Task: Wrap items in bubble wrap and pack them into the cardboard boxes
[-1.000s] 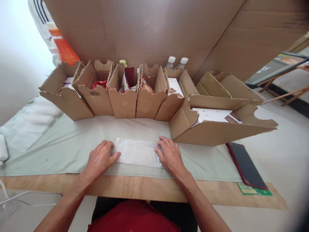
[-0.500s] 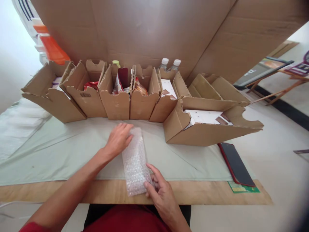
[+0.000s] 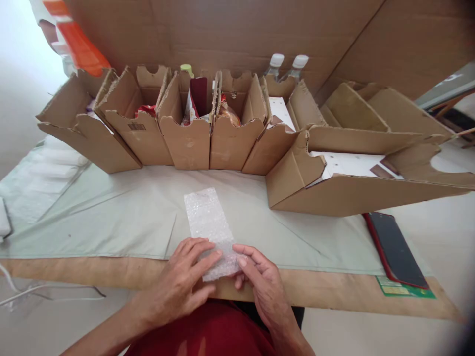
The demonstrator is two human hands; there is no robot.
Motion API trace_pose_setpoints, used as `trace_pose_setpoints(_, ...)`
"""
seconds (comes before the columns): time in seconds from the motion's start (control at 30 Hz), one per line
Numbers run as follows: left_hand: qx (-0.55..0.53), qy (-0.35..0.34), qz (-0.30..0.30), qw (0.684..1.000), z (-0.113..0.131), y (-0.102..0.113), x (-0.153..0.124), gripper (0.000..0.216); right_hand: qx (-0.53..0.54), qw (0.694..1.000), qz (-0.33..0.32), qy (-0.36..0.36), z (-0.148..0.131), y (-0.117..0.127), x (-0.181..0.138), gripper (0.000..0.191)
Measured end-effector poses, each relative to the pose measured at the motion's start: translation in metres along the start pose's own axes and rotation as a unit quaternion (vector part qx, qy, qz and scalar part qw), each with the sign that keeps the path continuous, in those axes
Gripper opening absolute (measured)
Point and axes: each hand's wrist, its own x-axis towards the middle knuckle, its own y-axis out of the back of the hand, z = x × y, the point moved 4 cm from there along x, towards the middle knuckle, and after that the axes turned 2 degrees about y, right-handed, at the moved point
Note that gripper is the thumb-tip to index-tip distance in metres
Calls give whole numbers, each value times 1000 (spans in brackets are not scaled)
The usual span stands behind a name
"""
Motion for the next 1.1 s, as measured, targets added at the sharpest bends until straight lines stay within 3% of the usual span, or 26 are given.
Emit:
trace_pose_setpoints(0.07,-28,41,93,994,-2,-7,0,43,11,999,-34,1,0,-5,0,47)
trace_pose_setpoints(0.13,-53,113,145,982,-12,-10,1,31,13,998,-53,25,-2,-7,0,53)
trace_pose_setpoints(0.2,-51,181,160,969,-24,-10,0,26,-10,996,-51,73,-7,-4,0,54)
trace_pose_setpoints(0.3,-16,222,169,960,-37,-8,-3,33,-142,970,-26,194,-18,-2,2,36)
trace_pose_setpoints(0.37,3,226,171,959,-42,-8,-4,38,-276,909,-21,311,-26,-8,3,28)
trace_pose_setpoints(0.47,29,215,177,960,-45,-9,-2,41,-447,778,-31,440,-30,-26,5,34)
trace_pose_setpoints(0.53,49,204,179,961,-47,-10,2,42,-526,713,-33,462,-27,-35,10,38)
trace_pose_setpoints(0.63,76,190,174,963,-50,-10,11,45,-589,664,-35,459,-22,-43,20,40)
trace_pose_setpoints(0.8,117,189,155,963,-55,-10,16,48,-613,647,-33,453,-17,-42,31,32)
trace_pose_setpoints(0.93,98,142,198,965,-40,-1,3,43,-607,644,-47,463,-22,-41,32,31)
trace_pose_setpoints(1.1,50,81,161,982,-18,0,-12,29,-565,691,-122,435,-39,-43,31,26)
